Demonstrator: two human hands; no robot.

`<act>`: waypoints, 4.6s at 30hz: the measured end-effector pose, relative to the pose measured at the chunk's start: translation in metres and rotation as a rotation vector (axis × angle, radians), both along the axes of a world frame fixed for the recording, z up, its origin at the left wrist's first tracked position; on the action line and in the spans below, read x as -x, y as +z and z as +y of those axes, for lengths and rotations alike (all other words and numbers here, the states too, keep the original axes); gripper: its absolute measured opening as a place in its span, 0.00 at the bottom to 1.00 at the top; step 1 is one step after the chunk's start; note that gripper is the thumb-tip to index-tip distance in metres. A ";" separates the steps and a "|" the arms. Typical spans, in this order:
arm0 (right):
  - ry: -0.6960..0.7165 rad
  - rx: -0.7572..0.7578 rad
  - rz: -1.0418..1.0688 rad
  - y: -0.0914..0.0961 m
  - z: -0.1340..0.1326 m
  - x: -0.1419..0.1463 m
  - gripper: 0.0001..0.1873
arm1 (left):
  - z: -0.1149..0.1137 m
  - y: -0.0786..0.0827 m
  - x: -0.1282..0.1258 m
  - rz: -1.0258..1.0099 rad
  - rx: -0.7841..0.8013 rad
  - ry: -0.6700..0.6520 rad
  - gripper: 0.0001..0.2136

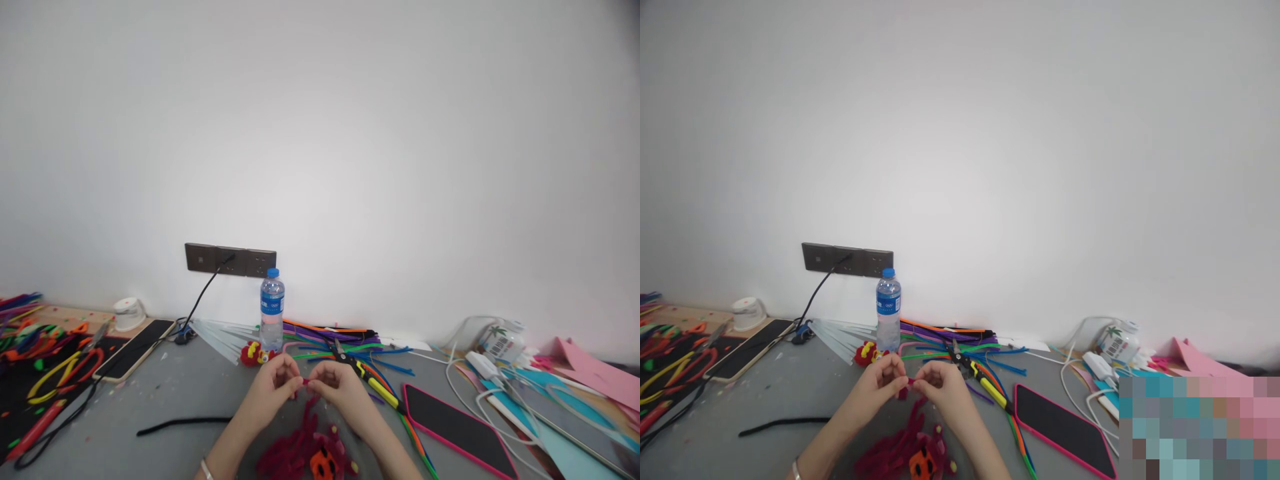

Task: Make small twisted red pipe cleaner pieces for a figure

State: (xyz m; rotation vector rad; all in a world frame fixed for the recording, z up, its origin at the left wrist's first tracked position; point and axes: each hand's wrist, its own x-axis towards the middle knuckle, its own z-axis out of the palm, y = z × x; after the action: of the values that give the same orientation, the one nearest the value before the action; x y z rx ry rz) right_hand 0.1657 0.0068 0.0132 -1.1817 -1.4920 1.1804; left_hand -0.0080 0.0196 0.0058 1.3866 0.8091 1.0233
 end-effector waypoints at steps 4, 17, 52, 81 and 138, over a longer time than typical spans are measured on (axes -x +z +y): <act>-0.035 -0.061 -0.114 -0.003 0.000 0.001 0.03 | 0.001 -0.001 0.001 0.016 -0.023 0.040 0.11; 0.078 -0.101 -0.154 -0.010 -0.002 0.005 0.06 | 0.000 0.001 0.002 0.388 -0.286 0.135 0.05; -0.089 -0.249 -0.529 -0.011 0.014 -0.031 0.07 | 0.019 -0.006 0.029 0.488 -0.317 0.267 0.10; -0.028 -0.236 -0.753 -0.018 0.010 -0.020 0.10 | 0.017 -0.003 0.029 0.613 -0.305 0.252 0.10; -0.275 -0.481 -0.941 -0.047 0.011 -0.015 0.12 | -0.029 0.051 0.015 0.430 -0.609 0.330 0.13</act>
State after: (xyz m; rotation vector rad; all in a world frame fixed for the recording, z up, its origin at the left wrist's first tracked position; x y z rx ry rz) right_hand 0.1805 0.0181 -0.0341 -1.6043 -2.0263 -0.0030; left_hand -0.0231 -0.0098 0.0570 2.0880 1.1222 1.3134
